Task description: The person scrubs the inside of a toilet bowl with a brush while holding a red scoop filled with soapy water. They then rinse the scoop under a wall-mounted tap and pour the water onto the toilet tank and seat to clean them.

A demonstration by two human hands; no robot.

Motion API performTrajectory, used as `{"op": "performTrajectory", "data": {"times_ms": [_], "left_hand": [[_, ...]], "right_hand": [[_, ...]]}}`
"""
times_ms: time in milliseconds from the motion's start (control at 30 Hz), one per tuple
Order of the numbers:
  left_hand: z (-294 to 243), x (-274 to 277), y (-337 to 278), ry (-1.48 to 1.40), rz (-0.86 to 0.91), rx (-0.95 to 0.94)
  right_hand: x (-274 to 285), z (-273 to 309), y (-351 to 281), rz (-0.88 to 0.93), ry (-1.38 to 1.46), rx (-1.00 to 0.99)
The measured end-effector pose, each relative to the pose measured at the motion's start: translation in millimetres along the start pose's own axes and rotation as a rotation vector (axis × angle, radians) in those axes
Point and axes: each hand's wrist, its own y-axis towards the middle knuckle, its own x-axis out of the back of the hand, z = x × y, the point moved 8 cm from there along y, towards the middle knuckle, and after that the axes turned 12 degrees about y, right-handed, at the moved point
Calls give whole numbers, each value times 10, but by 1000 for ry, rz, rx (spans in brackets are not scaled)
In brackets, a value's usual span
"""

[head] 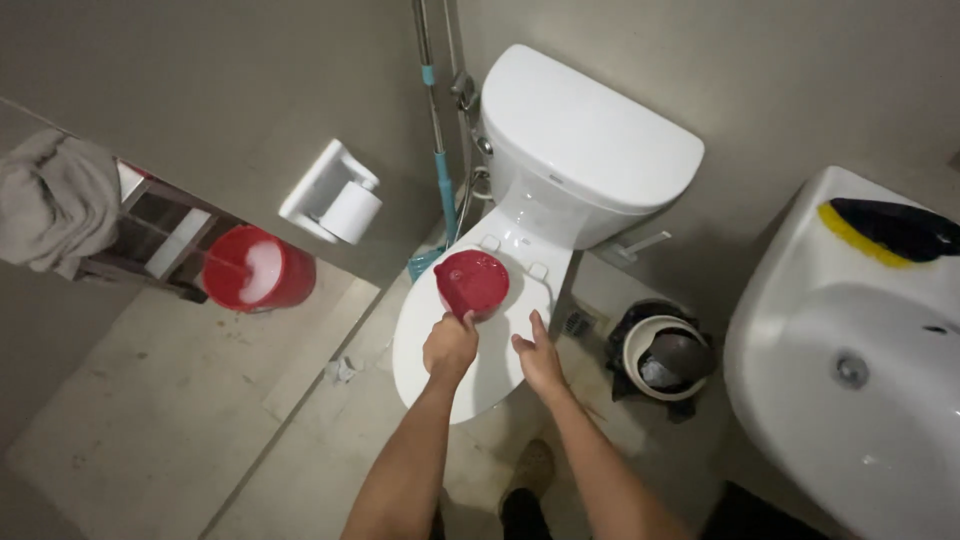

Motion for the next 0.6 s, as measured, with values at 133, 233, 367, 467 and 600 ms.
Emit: {"op": "performTrajectory", "data": {"times_ms": [133, 233, 367, 467, 600], "left_hand": [[-76, -84, 141, 57, 27, 13], [-70, -171, 270, 93, 49, 30], [-105, -234, 354, 119, 41, 33], [-135, -224, 368, 137, 44, 42], [-206, -192, 376, 209, 83, 48]], "right_hand": [[87, -33, -13, -45, -62, 31], [133, -202, -86, -20, -56, -103], [273, -517, -6, -60, 7, -52], [335, -641, 29, -62, 45, -42], [410, -625, 14, -67, 23, -40]]}}
